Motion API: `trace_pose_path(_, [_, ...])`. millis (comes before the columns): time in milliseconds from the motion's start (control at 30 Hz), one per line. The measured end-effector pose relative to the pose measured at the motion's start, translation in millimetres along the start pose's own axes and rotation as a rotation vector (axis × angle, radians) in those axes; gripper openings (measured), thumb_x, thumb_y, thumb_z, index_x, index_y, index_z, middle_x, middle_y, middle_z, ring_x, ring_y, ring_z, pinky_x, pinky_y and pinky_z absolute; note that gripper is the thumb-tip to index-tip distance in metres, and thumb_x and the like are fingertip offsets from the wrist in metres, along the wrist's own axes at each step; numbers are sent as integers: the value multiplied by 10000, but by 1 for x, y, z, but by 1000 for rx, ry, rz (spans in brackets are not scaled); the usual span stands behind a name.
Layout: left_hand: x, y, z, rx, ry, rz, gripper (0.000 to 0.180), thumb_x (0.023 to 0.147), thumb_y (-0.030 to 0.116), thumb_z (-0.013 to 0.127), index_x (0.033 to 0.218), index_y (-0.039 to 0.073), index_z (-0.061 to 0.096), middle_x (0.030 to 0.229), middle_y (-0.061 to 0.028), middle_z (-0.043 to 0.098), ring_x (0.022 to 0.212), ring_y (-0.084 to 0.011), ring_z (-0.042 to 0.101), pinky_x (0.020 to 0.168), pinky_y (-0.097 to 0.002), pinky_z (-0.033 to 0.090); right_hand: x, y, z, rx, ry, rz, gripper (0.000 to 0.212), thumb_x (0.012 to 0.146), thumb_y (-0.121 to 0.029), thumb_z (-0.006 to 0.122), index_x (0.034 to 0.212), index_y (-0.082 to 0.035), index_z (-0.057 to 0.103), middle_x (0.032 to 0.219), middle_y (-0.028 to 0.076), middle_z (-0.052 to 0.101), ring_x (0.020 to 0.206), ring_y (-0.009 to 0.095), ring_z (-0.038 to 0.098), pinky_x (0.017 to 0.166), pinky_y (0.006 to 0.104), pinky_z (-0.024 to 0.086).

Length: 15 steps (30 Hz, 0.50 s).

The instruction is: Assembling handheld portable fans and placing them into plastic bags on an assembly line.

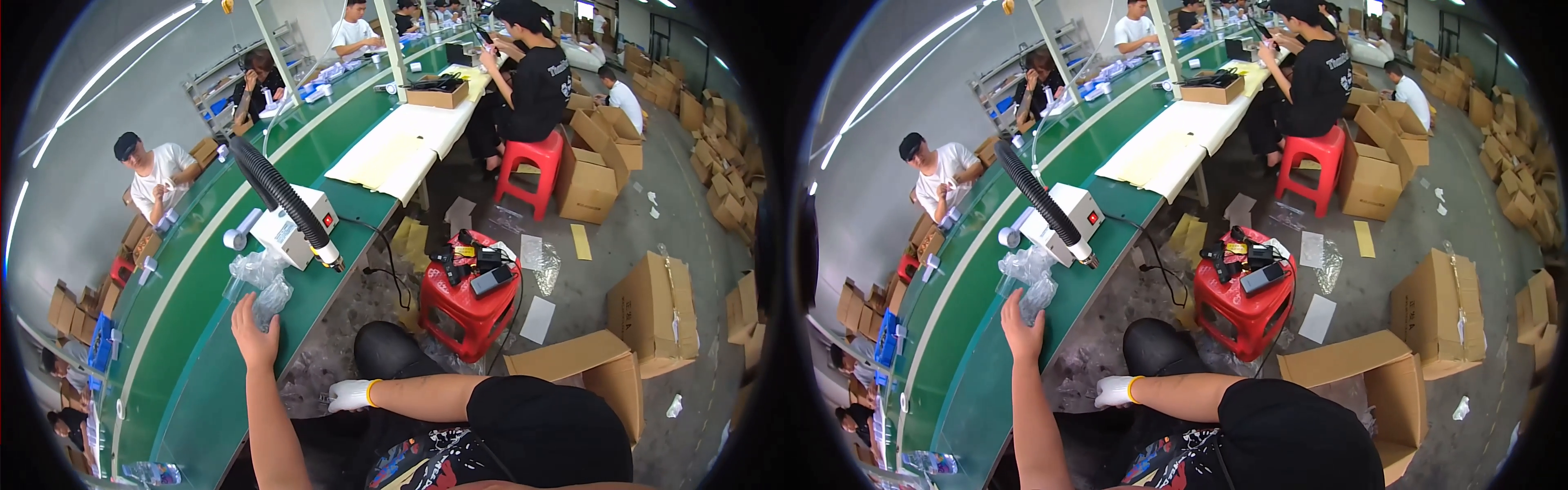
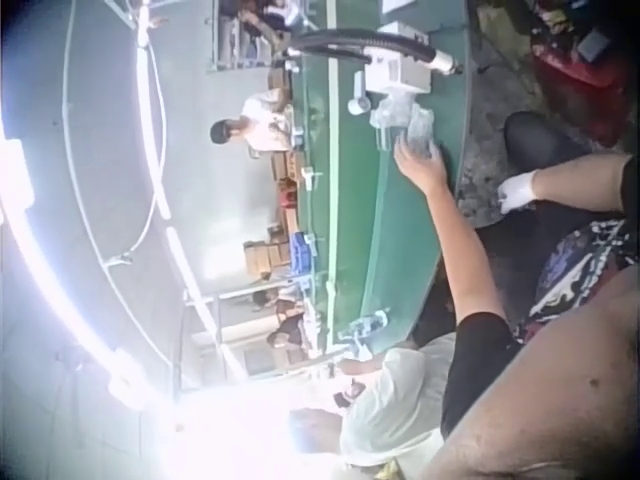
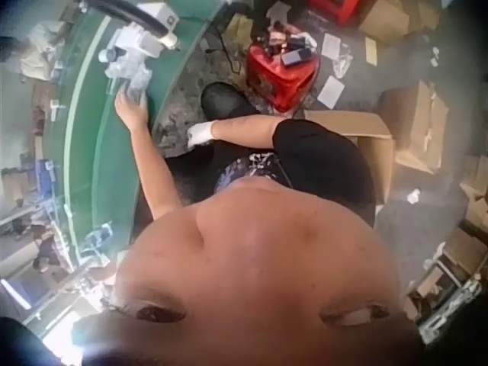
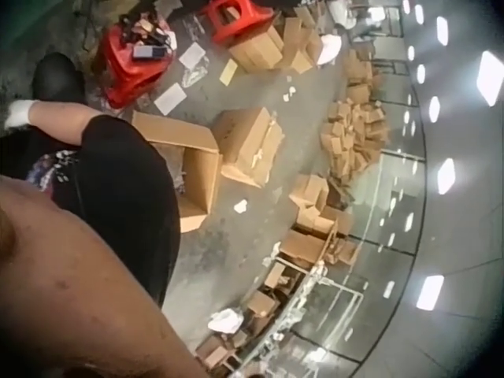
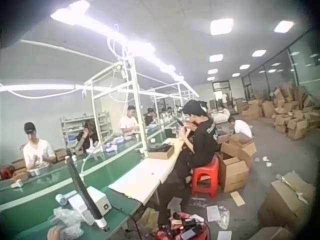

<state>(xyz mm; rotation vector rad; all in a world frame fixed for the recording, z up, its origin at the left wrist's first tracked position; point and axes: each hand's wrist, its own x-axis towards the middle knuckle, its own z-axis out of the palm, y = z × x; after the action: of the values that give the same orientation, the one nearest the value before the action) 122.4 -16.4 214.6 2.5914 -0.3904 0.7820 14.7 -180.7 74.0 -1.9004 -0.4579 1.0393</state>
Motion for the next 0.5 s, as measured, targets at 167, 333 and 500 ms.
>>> trace_pose_path(167, [-9,15,-21,-192,147,62,665,873,129,750,1487,43,509,1550,-176,504,1478,-412,395,1227,-525,303,-5,18,-8,-5,201,-12,400,847,-376,674,961,7,699,796,169,707,688,308,694,631,452,519])
trace_pose_path(333, [-15,14,-30,-159,206,12,619,897,109,718,1473,14,514,1536,-186,511,1465,-405,411,1221,-527,307,-25,7,-24,-119,202,79,488,864,-406,683,1151,-13,699,1011,206,751,980,378,722,865,462,531])
trace_pose_path(500, [-27,11,-30,-207,197,-34,518,922,96,704,1414,22,558,1467,-184,548,1363,-379,486,1141,-492,380,-41,5,-27,-44,291,131,499,873,-418,675,1176,-22,698,1040,209,749,996,377,722,869,455,540])
